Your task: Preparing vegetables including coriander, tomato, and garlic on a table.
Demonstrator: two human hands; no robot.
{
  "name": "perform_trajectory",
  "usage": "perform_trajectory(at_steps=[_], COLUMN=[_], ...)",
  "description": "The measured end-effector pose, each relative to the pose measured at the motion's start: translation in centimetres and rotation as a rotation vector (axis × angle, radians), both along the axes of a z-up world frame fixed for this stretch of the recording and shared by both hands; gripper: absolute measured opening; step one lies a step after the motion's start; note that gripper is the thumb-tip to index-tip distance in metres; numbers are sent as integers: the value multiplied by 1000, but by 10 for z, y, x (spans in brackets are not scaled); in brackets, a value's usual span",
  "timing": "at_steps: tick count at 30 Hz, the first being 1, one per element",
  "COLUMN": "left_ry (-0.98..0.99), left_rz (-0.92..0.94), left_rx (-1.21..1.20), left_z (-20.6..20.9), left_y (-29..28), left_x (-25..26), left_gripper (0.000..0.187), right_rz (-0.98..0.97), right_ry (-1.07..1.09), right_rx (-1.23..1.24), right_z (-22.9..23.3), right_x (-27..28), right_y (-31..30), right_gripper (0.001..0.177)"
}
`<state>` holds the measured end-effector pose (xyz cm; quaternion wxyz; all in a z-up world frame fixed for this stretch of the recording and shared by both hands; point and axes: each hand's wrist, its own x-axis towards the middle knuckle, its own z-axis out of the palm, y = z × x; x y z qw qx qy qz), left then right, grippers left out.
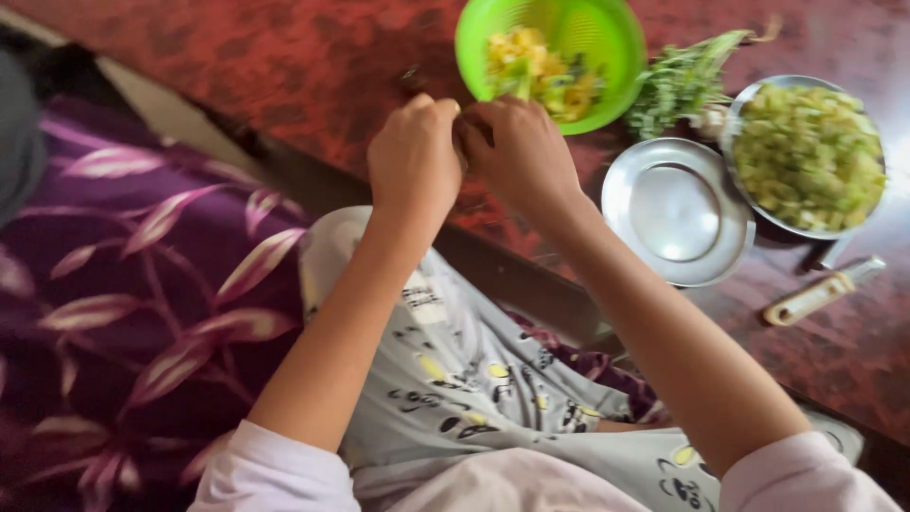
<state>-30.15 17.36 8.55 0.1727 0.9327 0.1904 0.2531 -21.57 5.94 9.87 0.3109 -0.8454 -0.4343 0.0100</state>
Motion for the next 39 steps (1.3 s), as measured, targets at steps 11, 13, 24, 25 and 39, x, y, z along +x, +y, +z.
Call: perform_trajectory(at_steps=[11,13,24,25,39], left_ry=[-131,-139,-191,-188,-4], left_rz=[309,360,96,98,181], left_rx=[39,50,322,317,12], left_z=[-36,-39,-98,-99,-86], left_y=[179,222,427,429,335], left_x=[-10,6,100,101,57], left_gripper=[35,40,62,62,47], right_rz=[186,172,189,191,225], right_ry=[-76,-87,-98,-95,116], right_rx=[179,193,138,133,162], right_z=[-38,-44,-99,-98,-98], right_x=[6,21,108,109,65], right_y=[201,242,404,406,345], right_gripper=[32,41,61,61,50])
